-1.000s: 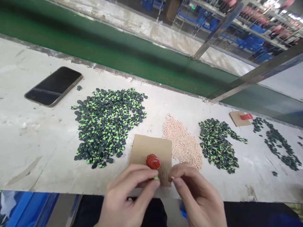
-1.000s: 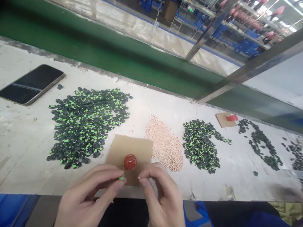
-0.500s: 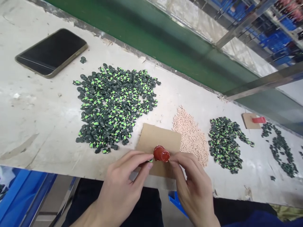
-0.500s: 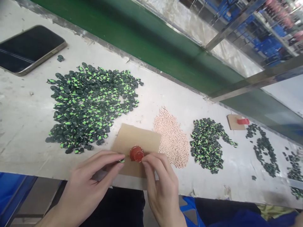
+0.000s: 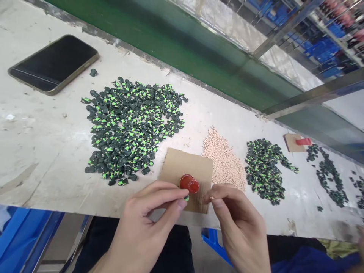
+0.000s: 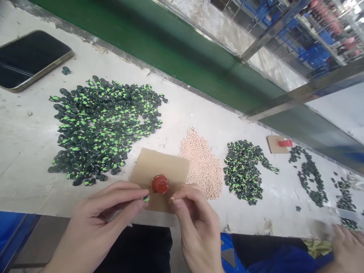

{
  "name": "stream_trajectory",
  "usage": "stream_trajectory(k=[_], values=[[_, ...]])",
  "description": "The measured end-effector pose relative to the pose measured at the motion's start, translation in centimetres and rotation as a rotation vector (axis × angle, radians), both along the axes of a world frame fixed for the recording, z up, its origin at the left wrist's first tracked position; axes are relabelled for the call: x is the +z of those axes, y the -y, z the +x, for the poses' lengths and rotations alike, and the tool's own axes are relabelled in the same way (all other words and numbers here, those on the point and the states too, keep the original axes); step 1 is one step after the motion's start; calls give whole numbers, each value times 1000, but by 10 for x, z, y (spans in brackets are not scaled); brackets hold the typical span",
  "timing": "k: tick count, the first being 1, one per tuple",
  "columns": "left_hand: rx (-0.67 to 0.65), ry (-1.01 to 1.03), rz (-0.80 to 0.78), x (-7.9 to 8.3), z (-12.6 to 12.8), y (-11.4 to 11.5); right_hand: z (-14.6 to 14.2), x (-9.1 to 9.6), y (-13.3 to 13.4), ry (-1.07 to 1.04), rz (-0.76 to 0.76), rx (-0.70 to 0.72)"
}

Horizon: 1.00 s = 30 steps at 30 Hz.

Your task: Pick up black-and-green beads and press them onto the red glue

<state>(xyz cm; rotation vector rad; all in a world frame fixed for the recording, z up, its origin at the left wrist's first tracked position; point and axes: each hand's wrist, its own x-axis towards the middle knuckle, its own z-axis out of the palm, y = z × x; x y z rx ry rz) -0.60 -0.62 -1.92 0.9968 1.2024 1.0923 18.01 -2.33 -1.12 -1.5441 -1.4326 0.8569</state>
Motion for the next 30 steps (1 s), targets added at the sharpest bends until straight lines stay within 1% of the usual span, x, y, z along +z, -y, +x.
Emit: stream_trajectory(k=[3, 5, 7, 9, 11, 14, 17, 23, 25, 27, 30], values=[[-78, 272, -221, 8, 8, -1, -4, 10, 1, -296, -106, 4], [-120, 451, -372, 10, 14, -2, -6, 14, 1, -448, -151, 1], [-139, 591, -465, 10, 18, -3, -6, 14, 2, -536, -172, -10], [-145, 660, -508, 9, 21, -3, -5, 14, 5, -559, -178, -5], [-157, 666, -530, 8, 23, -4, -3, 14, 8, -517, -184, 15], [-167, 690, -522, 5, 23, -2, 0, 15, 11, -397, -171, 35], [-173, 716, -506, 1, 22, 1, 1, 17, 11, -302, -133, 52], [-180, 685, -506, -1, 20, 3, -2, 18, 11, -164, -69, 74], [-181, 670, -508, 1, 19, 3, -1, 20, 10, -105, -44, 101], [-163, 632, -515, 7, 19, 2, 1, 23, 7, -43, -32, 140], [-69, 515, -535, 20, 21, 1, 5, 30, 1, 6, -41, 204]])
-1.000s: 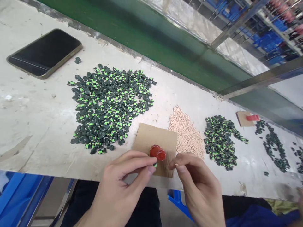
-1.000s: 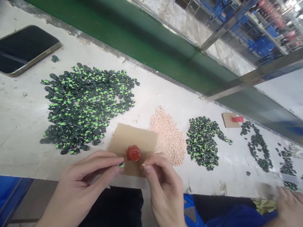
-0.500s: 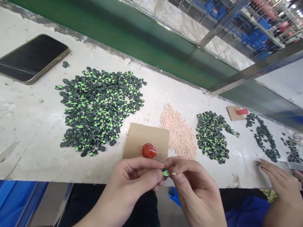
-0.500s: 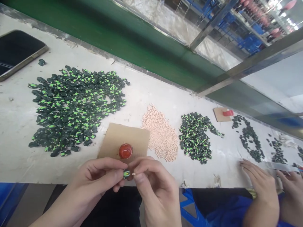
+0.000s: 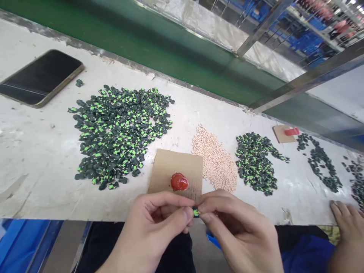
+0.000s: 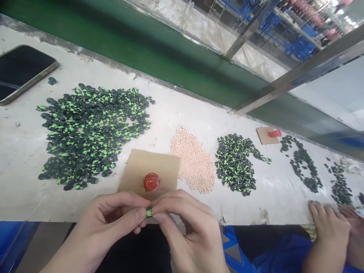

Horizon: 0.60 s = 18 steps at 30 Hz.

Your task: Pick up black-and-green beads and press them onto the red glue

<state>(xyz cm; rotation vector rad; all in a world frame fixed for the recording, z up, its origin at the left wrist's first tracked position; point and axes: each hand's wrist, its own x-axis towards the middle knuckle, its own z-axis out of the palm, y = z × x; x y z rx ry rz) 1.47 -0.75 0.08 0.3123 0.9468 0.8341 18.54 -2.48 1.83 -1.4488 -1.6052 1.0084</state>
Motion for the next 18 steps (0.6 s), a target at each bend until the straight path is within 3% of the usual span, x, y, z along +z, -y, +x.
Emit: stream_trajectory(k=[5, 12, 18], values=[[43, -86, -1, 9, 3, -1, -1, 6, -11, -58, 2, 11], [52, 102, -71, 1, -1, -4, -15, -7, -4, -267, 60, -110], [19, 164, -172, 7, -3, -3, -16, -11, -1, -225, 180, -110]])
